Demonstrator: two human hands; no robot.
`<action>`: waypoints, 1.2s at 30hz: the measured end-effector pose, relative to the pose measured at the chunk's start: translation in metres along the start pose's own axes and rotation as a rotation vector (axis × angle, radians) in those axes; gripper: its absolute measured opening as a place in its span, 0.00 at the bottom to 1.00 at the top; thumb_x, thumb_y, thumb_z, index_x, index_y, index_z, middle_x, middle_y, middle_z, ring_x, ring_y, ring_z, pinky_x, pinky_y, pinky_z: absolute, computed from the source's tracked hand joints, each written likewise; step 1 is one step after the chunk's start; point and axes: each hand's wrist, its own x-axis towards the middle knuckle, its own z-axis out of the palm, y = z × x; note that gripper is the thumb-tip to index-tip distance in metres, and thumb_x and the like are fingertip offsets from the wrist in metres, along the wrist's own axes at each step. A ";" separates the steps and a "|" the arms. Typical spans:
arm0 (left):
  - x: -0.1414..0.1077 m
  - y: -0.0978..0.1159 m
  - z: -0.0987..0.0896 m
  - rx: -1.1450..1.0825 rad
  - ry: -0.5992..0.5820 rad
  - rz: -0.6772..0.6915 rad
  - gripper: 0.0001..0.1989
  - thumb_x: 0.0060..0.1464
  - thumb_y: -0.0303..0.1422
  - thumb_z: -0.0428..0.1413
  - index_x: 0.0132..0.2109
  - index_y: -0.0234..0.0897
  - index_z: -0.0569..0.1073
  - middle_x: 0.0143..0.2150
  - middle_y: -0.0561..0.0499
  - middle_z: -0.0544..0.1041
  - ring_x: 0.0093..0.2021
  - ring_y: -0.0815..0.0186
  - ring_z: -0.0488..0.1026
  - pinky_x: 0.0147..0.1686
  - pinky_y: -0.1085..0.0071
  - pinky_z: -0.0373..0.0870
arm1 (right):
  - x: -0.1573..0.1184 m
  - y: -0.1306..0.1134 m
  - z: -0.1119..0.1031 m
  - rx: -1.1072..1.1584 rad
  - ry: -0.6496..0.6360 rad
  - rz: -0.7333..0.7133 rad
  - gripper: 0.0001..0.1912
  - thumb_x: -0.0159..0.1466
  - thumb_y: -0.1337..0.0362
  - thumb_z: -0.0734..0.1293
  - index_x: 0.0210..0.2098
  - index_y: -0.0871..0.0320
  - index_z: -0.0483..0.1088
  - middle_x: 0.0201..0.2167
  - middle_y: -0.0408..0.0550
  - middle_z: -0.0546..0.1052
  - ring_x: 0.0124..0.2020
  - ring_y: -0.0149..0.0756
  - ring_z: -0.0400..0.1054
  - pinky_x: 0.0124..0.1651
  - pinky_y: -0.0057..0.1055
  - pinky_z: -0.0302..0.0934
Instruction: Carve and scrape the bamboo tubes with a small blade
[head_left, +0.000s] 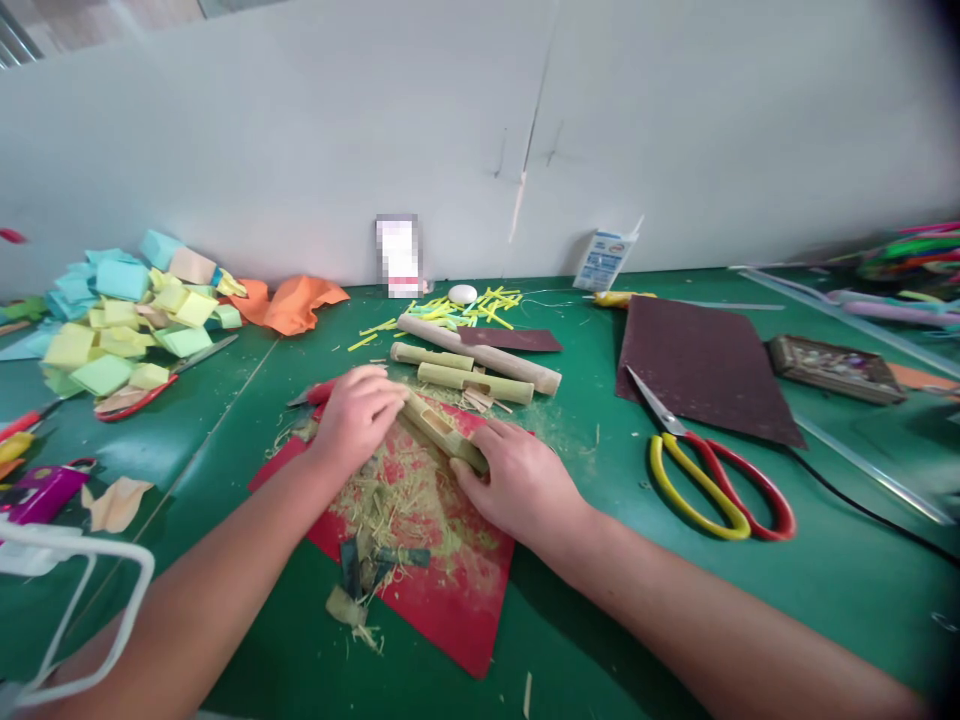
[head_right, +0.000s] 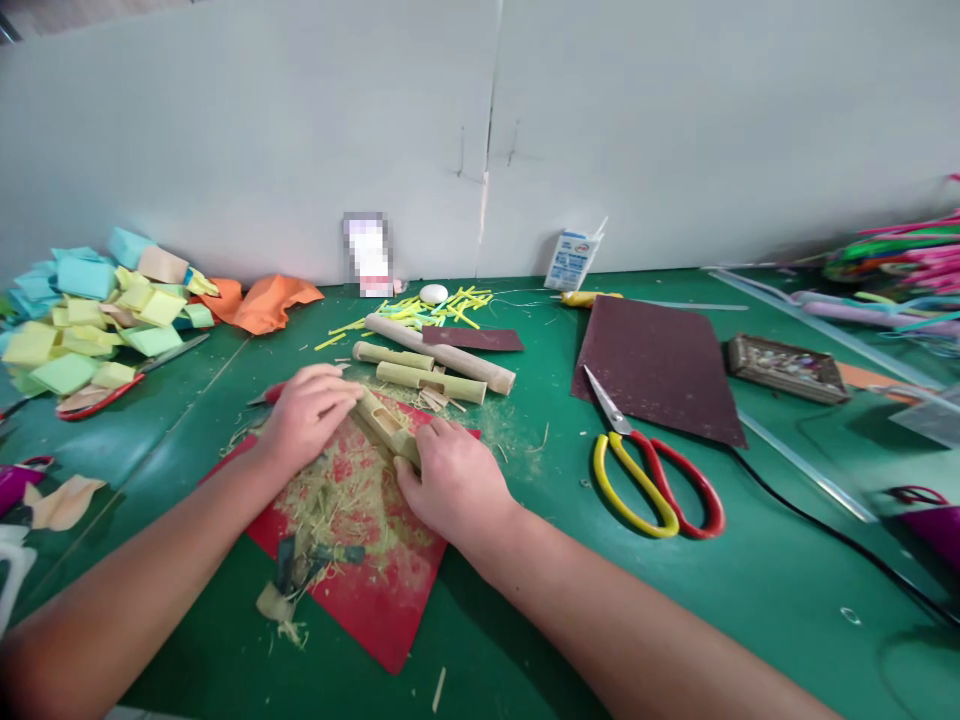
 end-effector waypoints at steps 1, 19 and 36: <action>0.000 0.000 0.000 0.002 0.012 -0.007 0.09 0.59 0.28 0.54 0.41 0.39 0.79 0.40 0.49 0.81 0.47 0.59 0.71 0.50 0.54 0.70 | 0.000 0.000 0.000 -0.002 -0.002 -0.001 0.09 0.61 0.60 0.63 0.32 0.60 0.70 0.32 0.50 0.73 0.34 0.38 0.66 0.34 0.32 0.55; 0.003 -0.002 0.001 0.031 -0.038 0.012 0.08 0.59 0.26 0.54 0.42 0.37 0.78 0.41 0.49 0.80 0.48 0.60 0.71 0.52 0.57 0.69 | 0.001 0.000 -0.001 -0.008 0.004 0.032 0.08 0.59 0.59 0.65 0.28 0.57 0.66 0.31 0.48 0.73 0.33 0.37 0.66 0.34 0.32 0.55; 0.002 0.007 -0.002 0.064 -0.015 0.032 0.08 0.60 0.27 0.54 0.40 0.36 0.78 0.39 0.48 0.80 0.47 0.59 0.71 0.51 0.57 0.70 | 0.001 -0.001 0.002 -0.017 0.028 0.004 0.08 0.60 0.60 0.65 0.29 0.57 0.65 0.33 0.49 0.72 0.35 0.39 0.66 0.36 0.33 0.57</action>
